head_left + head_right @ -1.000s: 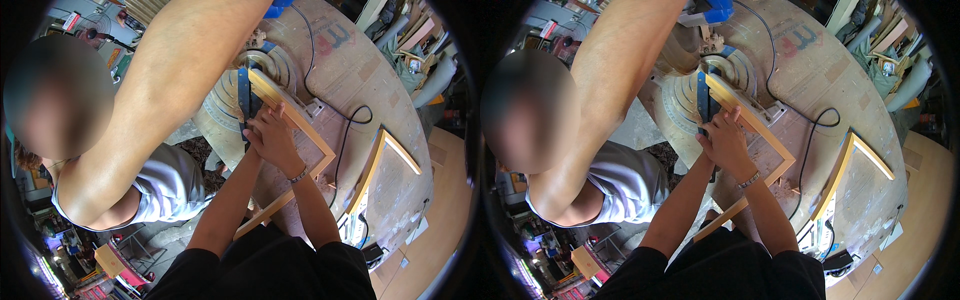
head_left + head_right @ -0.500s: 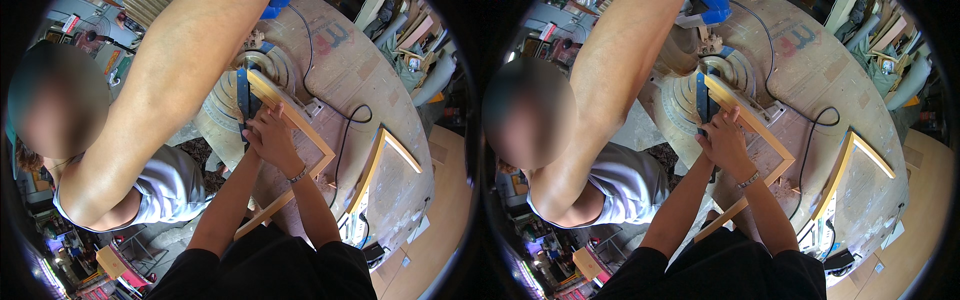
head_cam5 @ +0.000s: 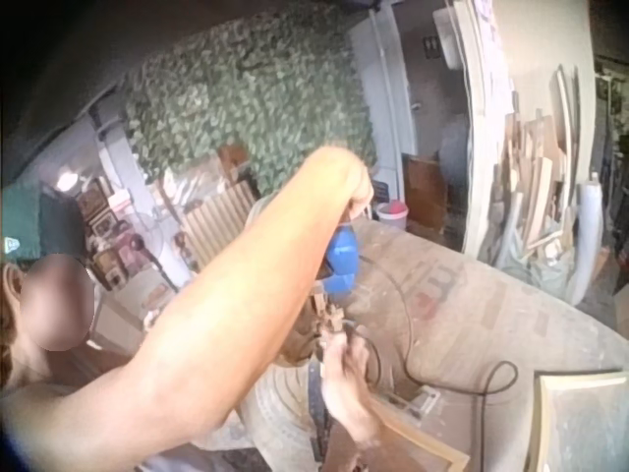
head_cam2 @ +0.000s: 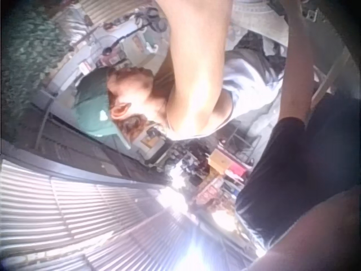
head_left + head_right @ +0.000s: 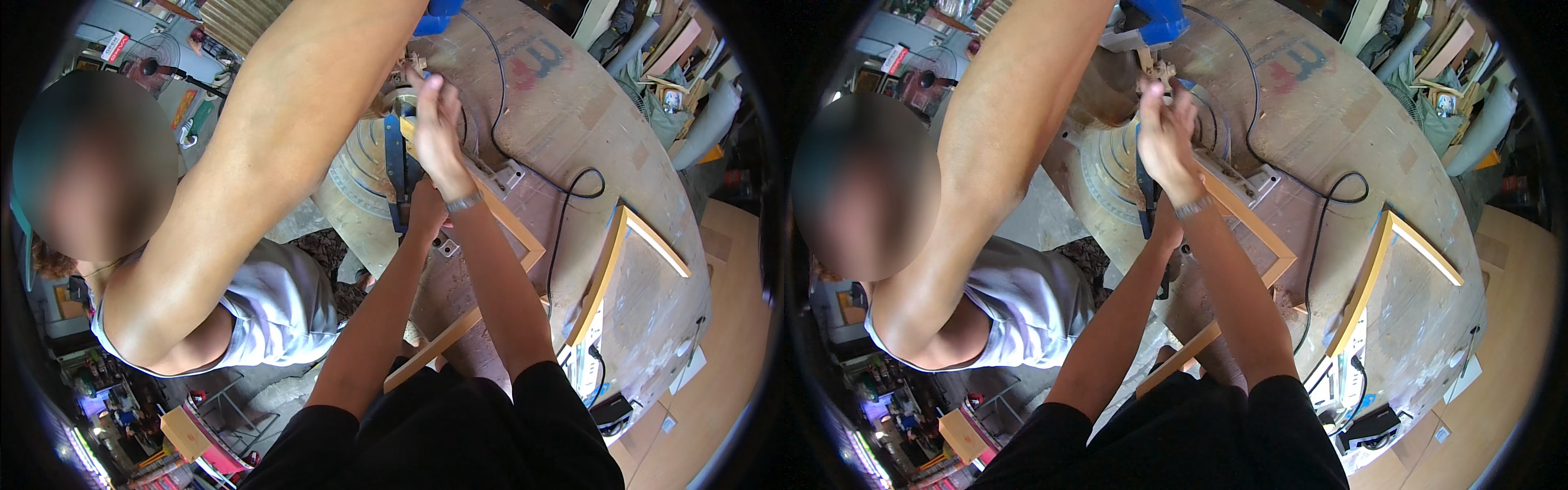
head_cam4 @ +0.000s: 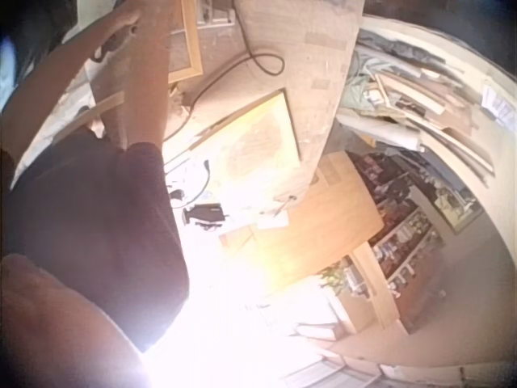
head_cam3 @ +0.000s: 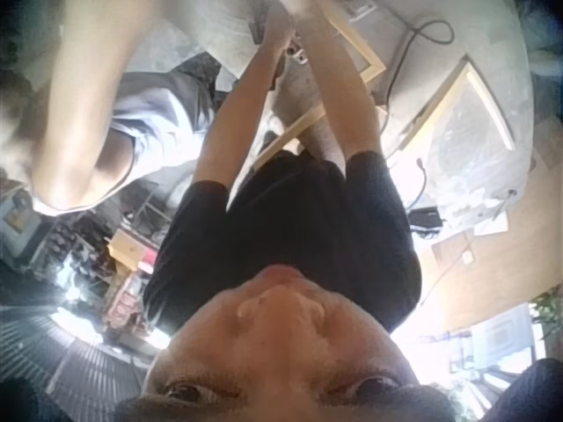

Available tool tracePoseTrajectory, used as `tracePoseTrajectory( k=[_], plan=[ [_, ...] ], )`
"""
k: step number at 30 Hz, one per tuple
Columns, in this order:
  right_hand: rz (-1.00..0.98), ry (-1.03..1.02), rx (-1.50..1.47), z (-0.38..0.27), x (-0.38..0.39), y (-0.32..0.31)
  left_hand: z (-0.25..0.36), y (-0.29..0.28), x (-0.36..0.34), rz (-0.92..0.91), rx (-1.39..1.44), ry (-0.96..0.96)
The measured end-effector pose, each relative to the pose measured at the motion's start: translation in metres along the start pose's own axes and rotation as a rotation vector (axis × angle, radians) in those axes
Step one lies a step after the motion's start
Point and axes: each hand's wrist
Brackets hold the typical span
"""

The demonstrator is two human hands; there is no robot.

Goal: The person uses a miter saw to cut a wooden frame piece, aligns it, and makes a cut. They then inspect the cut piece and repeat the process with another frame piece, checking alignment and fit between cuts.

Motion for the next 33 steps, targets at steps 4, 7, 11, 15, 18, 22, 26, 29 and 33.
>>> tracePoseTrajectory(
  k=[4, 7, 11, 15, 18, 22, 26, 29, 33],
  plan=[
    [-0.002, 0.017, -0.076, 0.006, -0.023, 0.02, -0.02, -0.004, -0.013, -0.098, -0.375, 0.061],
    [0.064, 0.015, -0.131, 0.007, -0.025, 0.03, -0.058, 0.002, -0.021, 0.018, -0.081, 0.334],
    [0.056, 0.064, -0.151, 0.01, -0.027, 0.023, -0.051, 0.0, -0.019, 0.004, -0.27, 0.463],
    [-0.015, 0.08, -0.106, 0.005, -0.025, 0.018, -0.04, -0.002, -0.023, 0.005, -0.576, 0.277],
    [-0.019, 0.062, -0.093, 0.007, -0.027, 0.018, -0.038, 0.002, -0.022, 0.059, -0.563, 0.284],
    [-0.017, 0.074, -0.096, 0.011, -0.032, 0.018, -0.023, 0.007, -0.012, 0.066, -0.349, 0.171],
    [0.034, -0.006, -0.062, 0.022, -0.039, 0.024, -0.02, 0.008, -0.014, 0.034, -0.293, 0.146],
    [-0.014, 0.065, -0.088, 0.016, -0.035, 0.021, -0.02, 0.005, -0.012, 0.057, -0.273, 0.168],
    [-0.007, 0.065, -0.095, 0.015, -0.035, 0.022, -0.026, 0.004, -0.015, 0.055, -0.223, 0.161]
  ],
)
Point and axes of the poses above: each hand's wrist, its own x-axis away from the middle knuckle, its own y-axis out of the palm, z = x × y, and after that the axes turned 6 degrees about -x, right-handed
